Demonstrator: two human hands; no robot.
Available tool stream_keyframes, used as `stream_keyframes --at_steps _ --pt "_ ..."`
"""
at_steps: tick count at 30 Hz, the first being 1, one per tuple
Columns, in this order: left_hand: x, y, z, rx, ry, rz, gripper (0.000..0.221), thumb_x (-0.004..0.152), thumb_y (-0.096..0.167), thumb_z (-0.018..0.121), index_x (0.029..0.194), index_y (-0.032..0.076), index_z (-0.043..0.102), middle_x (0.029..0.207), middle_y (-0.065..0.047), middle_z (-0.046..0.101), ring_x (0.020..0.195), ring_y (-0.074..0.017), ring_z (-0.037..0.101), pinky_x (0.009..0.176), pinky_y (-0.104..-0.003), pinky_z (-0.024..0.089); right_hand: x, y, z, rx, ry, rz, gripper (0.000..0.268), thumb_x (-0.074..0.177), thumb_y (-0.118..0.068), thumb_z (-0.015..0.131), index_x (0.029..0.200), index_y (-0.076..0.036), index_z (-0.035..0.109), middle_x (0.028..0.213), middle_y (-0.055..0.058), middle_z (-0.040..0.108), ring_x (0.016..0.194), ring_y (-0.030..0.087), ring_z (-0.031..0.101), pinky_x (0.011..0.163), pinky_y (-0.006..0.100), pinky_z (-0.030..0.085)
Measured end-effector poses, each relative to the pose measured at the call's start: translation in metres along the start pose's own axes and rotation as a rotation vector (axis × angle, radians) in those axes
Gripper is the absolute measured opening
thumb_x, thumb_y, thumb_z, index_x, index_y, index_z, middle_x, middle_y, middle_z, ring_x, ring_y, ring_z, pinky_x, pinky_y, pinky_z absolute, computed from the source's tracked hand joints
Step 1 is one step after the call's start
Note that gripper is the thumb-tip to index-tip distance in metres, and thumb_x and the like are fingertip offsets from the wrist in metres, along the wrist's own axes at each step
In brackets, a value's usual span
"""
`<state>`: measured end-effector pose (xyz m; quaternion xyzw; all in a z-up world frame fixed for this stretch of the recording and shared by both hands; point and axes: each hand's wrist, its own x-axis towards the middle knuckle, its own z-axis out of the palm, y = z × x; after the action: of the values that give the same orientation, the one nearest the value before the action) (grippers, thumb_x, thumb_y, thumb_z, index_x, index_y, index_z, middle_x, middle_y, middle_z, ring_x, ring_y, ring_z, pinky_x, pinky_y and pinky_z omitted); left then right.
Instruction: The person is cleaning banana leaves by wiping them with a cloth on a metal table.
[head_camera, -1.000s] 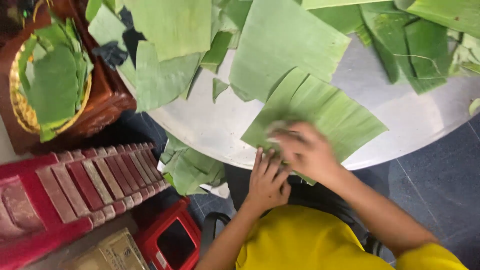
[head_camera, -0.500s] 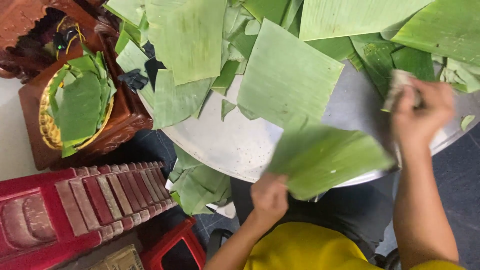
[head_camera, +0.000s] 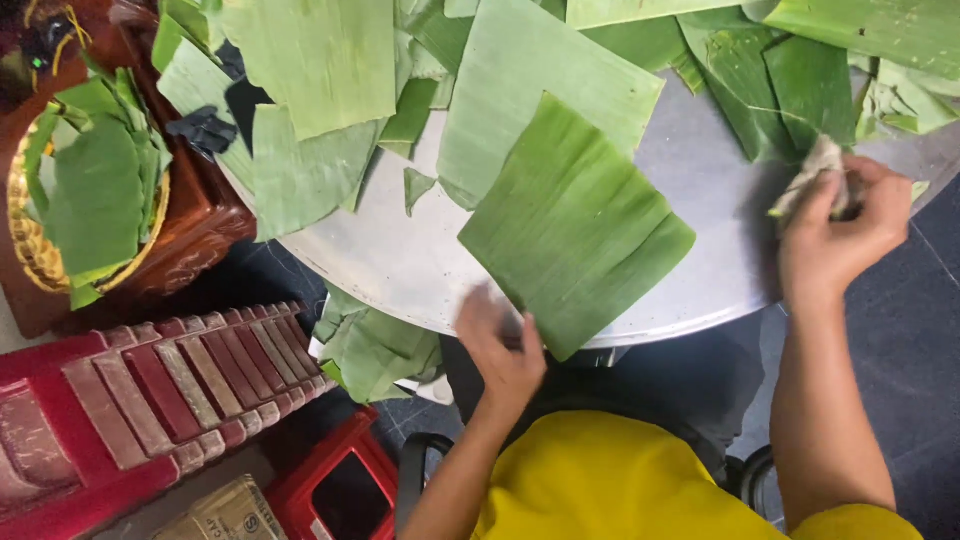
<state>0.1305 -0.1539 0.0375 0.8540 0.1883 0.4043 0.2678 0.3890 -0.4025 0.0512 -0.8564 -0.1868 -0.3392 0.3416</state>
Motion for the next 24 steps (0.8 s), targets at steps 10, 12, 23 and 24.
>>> stream_keyframes --at_steps 10,12,23,24 --pt "-0.050 -0.026 0.018 0.037 -0.094 0.477 0.029 0.077 0.013 0.080 0.106 0.010 0.075 0.120 -0.012 0.074 0.110 -0.0336 0.072 0.099 -0.055 0.060 -0.128 -0.085 0.059 0.308 -0.434 -0.531 0.030 0.099 -0.025 0.057 0.072 -0.015 0.061 0.077 0.007 0.052 0.069 0.029 0.053 0.064 0.041 0.045" --pt "-0.046 -0.022 0.017 -0.021 -0.005 0.461 0.016 0.085 0.010 0.073 0.101 0.010 0.077 0.117 -0.010 0.076 0.105 -0.0325 0.074 0.097 -0.052 0.060 -0.106 -0.015 0.060 0.093 -0.481 -0.354 0.022 0.075 -0.016 0.083 0.068 -0.019 0.062 0.083 0.004 0.054 0.078 0.029 0.055 0.073 0.040 0.048" --pt "-0.046 -0.018 0.015 -0.021 0.013 0.453 0.017 0.087 0.003 0.068 0.098 0.010 0.078 0.112 -0.011 0.076 0.106 -0.0320 0.075 0.101 -0.053 0.059 -0.106 -0.134 0.060 0.161 -0.490 -0.511 0.010 0.091 -0.021 0.066 0.082 -0.018 0.063 0.095 0.003 0.060 0.076 0.027 0.062 0.068 0.039 0.052" --pt "-0.045 -0.018 0.014 -0.023 -0.013 0.451 0.021 0.086 0.001 0.065 0.100 0.010 0.078 0.114 -0.012 0.076 0.106 -0.0319 0.075 0.101 -0.052 0.060 -0.109 -0.117 0.069 0.004 -0.480 -0.505 0.013 0.084 -0.018 0.075 0.080 -0.018 0.063 0.094 0.006 0.059 0.078 0.029 0.062 0.070 0.041 0.053"
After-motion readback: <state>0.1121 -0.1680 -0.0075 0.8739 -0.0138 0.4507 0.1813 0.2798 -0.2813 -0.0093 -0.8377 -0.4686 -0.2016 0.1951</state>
